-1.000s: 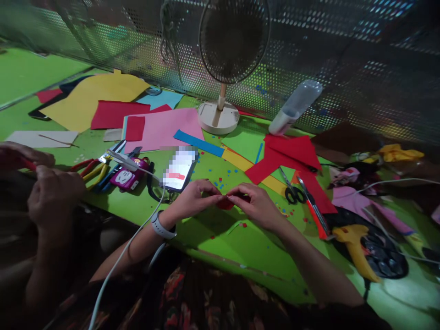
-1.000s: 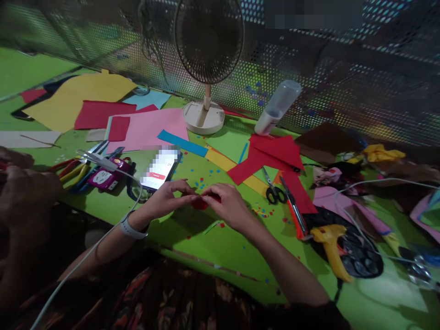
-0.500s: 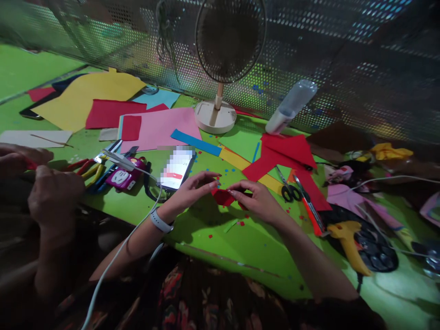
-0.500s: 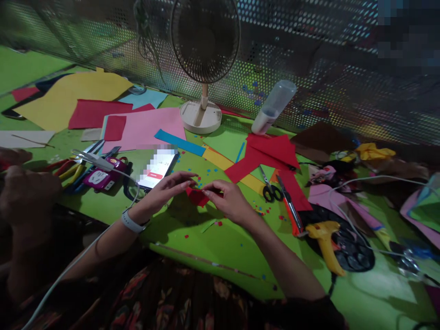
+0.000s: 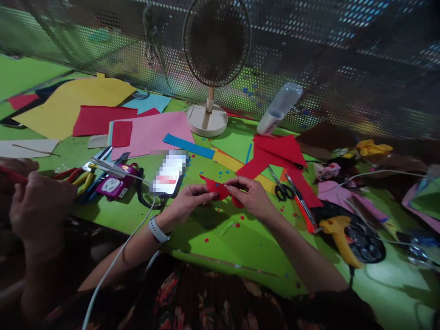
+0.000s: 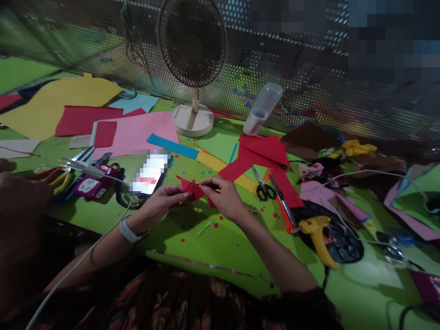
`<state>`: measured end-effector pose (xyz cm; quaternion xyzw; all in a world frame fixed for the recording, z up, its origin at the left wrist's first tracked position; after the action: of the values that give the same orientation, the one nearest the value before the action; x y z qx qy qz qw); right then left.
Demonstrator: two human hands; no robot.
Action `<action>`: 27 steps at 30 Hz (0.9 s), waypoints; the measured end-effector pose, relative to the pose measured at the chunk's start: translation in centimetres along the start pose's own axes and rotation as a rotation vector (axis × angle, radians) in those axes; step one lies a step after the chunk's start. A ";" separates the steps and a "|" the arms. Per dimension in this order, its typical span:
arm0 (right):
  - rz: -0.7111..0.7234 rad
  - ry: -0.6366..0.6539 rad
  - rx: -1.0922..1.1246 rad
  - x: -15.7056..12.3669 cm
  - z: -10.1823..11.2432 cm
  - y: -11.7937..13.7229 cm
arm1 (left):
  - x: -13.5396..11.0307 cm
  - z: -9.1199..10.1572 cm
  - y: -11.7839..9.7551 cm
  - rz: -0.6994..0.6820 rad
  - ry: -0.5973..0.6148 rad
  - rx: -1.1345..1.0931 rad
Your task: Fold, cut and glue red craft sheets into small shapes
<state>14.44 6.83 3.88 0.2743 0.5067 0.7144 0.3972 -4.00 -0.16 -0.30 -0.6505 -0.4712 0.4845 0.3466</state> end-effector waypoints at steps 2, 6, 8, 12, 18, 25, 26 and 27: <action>0.013 0.002 -0.022 0.1 -0.1 -0.1 | 0.0 0.0 0.1 0.039 -0.029 -0.013; -0.007 -0.018 -0.122 0.0 0.9 -0.4 | -0.5 0.3 -0.1 0.077 -0.089 -0.069; -0.023 -0.054 -0.212 -0.6 2.0 -0.6 | -1.0 0.7 -0.4 0.093 -0.114 -0.086; 0.030 -0.123 -0.448 -4.2 4.9 -1.1 | -2.1 1.3 -0.4 0.155 -0.106 -0.066; 0.047 -0.494 -0.881 -13.7 11.2 -4.8 | -2.6 1.9 0.2 0.198 -0.109 -0.054; -0.418 -0.535 -1.263 -22.3 18.3 -13.0 | -2.5 1.9 0.4 0.186 -0.130 -0.105; -0.483 -0.512 -1.254 -22.7 18.4 -13.8 | -2.5 1.9 0.5 0.181 -0.142 -0.115; -0.516 -0.501 -1.242 -22.9 18.3 -14.3 | -2.5 2.0 0.5 0.178 -0.157 -0.123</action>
<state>45.36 -0.83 -3.20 0.0248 -0.0511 0.6696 0.7405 -5.97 -2.67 -0.53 -0.6698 -0.4660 0.5329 0.2240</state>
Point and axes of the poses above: each hand's wrist, its own x-axis towards the middle knuckle, its own z-axis out of the back of the hand, y = z × x, the point moved 1 cm from there along x, towards the middle knuckle, and after that the axes turned 1 degree about x, right-handed, at the moved point
